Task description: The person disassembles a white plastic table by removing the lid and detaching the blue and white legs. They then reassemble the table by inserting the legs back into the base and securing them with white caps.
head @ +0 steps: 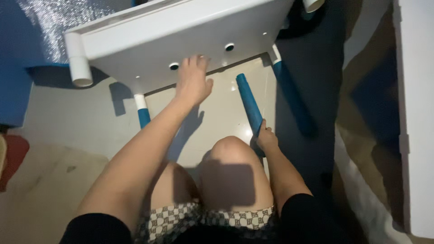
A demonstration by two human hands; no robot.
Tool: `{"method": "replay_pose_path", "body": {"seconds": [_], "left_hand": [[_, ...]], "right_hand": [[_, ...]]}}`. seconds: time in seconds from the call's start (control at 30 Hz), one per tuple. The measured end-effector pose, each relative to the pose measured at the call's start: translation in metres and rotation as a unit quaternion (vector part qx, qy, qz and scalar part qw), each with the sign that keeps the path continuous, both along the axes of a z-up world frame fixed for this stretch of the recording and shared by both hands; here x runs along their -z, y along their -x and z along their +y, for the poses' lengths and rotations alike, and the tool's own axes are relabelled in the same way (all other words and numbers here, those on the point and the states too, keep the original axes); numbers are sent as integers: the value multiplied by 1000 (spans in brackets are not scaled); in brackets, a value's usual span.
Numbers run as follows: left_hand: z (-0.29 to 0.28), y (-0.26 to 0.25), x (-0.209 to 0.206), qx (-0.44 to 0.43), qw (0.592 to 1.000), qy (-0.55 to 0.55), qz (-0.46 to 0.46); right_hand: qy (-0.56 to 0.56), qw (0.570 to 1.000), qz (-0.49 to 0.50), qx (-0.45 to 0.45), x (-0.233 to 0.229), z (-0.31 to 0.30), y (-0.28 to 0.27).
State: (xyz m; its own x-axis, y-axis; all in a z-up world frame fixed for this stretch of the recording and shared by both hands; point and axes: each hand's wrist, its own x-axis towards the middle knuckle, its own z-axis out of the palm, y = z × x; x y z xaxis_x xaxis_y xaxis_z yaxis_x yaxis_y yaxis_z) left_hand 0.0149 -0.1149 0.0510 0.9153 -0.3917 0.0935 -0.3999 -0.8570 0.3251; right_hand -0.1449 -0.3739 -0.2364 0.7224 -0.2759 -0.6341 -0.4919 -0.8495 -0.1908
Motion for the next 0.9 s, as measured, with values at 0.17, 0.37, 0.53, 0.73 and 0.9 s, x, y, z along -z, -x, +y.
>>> {"method": "replay_pose_path", "body": {"seconds": [0.17,0.37,0.53,0.73,0.9], "left_hand": [[-8,-41,-3,32,990,-104,-88],[-6,-84,5,14,980,-166,-113],[7,-99,23,-11,985,-158,-73],[12,-105,37,-23,970,-218,-106],[19,-102,31,-26,984,-170,-40]], "right_hand": [[-11,999,-32,-29,-1,-4,-18],[-44,988,-143,-35,-34,-6,-59],[-127,908,-358,178,-100,-47,-150],[-53,766,-633,95,-179,-130,-258],[-120,795,-593,28,-181,-159,-283]]}}
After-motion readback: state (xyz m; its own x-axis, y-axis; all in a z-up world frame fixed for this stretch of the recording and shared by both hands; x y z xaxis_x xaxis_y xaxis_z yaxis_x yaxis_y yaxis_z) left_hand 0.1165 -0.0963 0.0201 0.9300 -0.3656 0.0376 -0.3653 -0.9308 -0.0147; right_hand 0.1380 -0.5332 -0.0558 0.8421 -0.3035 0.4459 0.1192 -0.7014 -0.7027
